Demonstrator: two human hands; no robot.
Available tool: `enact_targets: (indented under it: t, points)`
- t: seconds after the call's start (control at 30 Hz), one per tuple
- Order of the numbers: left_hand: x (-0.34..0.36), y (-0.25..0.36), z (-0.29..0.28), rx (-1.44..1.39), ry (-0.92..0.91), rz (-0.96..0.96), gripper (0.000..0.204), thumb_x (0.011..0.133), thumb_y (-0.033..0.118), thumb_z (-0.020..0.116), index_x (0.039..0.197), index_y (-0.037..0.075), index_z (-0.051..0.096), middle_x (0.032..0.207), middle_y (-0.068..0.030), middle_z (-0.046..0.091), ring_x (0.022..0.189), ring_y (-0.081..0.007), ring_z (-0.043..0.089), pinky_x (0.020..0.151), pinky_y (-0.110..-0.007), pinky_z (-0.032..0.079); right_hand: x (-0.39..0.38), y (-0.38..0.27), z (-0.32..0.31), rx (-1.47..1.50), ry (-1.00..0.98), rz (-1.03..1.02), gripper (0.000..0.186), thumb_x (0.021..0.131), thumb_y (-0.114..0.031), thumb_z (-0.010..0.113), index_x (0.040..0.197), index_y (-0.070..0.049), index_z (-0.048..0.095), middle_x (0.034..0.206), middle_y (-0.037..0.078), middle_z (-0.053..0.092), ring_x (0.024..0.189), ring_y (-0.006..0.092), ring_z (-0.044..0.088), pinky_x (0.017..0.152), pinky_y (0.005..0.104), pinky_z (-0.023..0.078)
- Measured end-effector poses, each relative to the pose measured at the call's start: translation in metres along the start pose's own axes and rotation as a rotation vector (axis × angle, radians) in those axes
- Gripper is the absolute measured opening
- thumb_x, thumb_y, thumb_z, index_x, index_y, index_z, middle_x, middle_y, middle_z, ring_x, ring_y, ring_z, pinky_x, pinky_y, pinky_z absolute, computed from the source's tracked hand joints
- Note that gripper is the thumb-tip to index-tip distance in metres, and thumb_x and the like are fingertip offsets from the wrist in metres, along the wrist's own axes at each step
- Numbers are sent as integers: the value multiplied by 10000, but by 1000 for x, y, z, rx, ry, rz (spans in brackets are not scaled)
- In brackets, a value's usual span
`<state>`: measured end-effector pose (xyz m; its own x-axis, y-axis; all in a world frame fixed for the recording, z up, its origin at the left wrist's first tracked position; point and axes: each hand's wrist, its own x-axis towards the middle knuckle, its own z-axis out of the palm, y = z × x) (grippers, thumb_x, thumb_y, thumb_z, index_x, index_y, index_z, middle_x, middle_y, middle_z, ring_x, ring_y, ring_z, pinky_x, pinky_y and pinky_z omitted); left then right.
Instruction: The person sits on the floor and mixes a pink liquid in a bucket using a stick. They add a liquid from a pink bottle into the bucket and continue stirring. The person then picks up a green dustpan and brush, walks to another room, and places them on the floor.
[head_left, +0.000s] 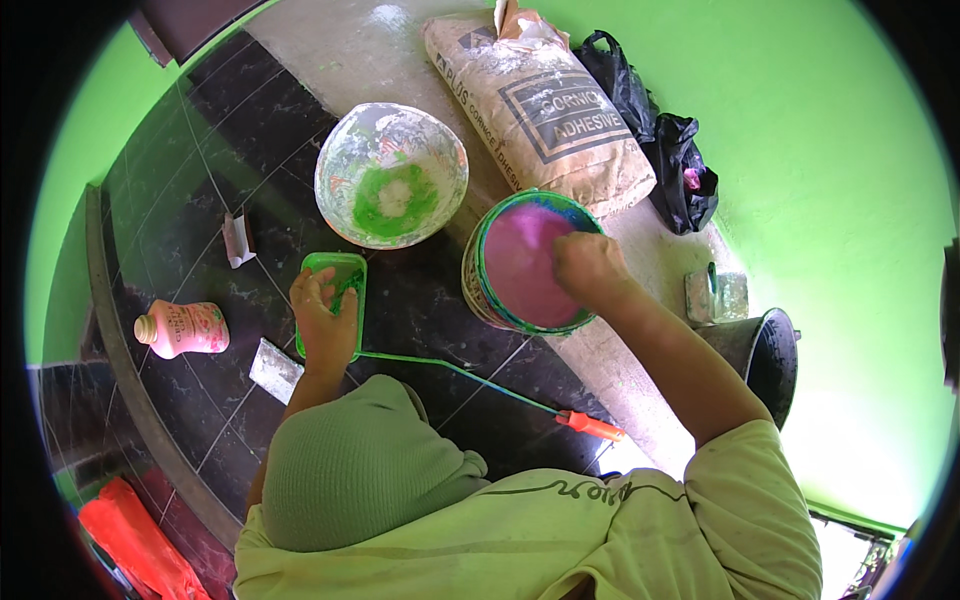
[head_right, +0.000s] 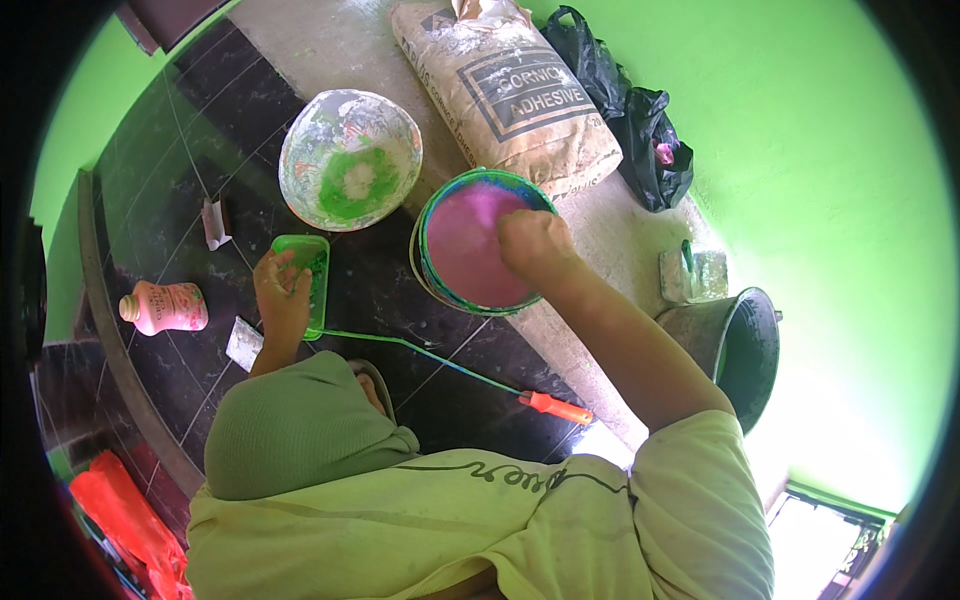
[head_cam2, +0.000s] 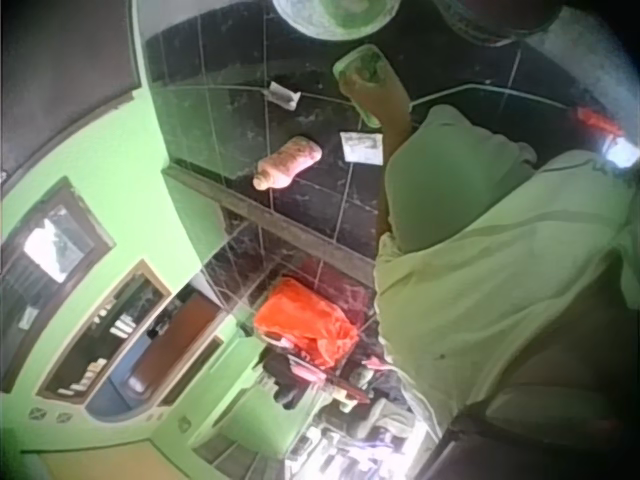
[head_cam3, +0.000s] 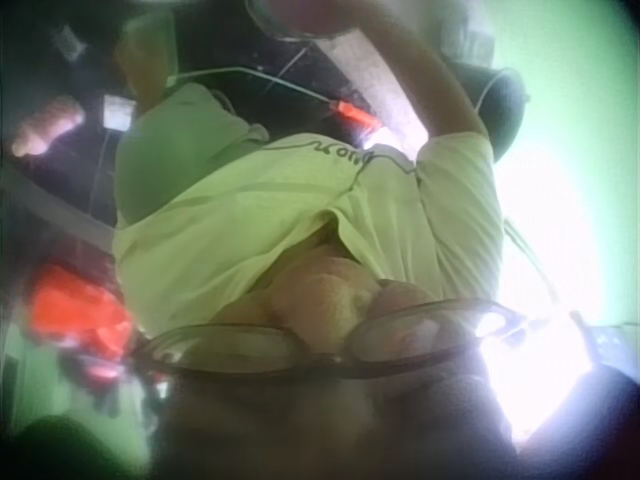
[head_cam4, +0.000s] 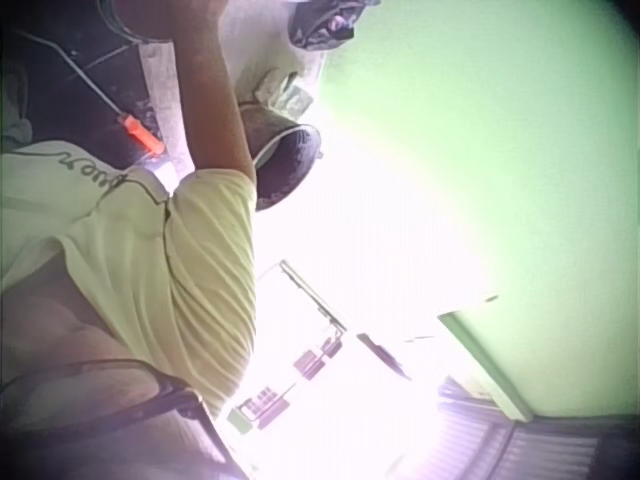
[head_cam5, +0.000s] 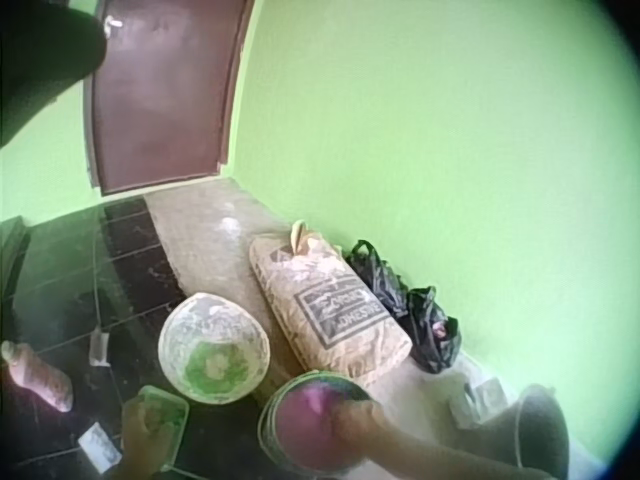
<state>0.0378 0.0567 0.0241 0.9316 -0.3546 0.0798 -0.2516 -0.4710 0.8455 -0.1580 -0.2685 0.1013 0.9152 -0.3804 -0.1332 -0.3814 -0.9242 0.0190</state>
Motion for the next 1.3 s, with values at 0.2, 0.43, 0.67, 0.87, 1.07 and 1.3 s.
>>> enact_targets:
  t: [0.2,0.43,0.67,0.87,1.07,1.3]
  points:
    - [0,12,5,-4,-19,31,414,852,49,723,1240,-22,595,1415,-230,437,1121,-300,622,969,-378,528,-3,-15,-18,321,-47,-25,199,791,-259,765,866,-81,722,818,171,710,797,365,706,758,467,559]
    - [-4,15,1,6,1,12,425,848,44,724,1247,-16,589,1404,-226,445,1097,-289,630,951,-374,529,19,-10,-7,54,133,-25,169,845,-202,638,904,-72,729,922,175,708,895,341,721,810,476,564]
    - [-3,10,2,11,-11,28,412,852,55,722,1240,-12,601,1416,-230,440,1082,-280,629,940,-374,528,0,9,-10,101,-80,63,165,820,-198,660,869,-67,748,911,199,727,867,336,729,794,457,581]
    - [-3,11,7,19,-6,85,417,856,72,725,1244,-16,600,1400,-219,448,1057,-270,632,932,-377,530,-18,25,-39,739,-152,179,231,769,-246,802,832,-28,759,760,149,722,712,263,702,691,374,554]
    - [-5,15,3,15,-27,39,422,866,75,724,1259,-9,594,1424,-210,432,1088,-278,632,947,-384,533,-63,30,-106,851,62,222,195,816,-170,820,857,8,750,728,53,693,684,78,602,625,266,484]
    - [-6,20,5,33,-45,37,422,864,72,722,1260,-2,595,1413,-199,444,1081,-274,630,934,-382,533,-120,17,-183,932,363,139,103,835,1,791,912,19,725,789,40,684,693,68,604,603,228,459]
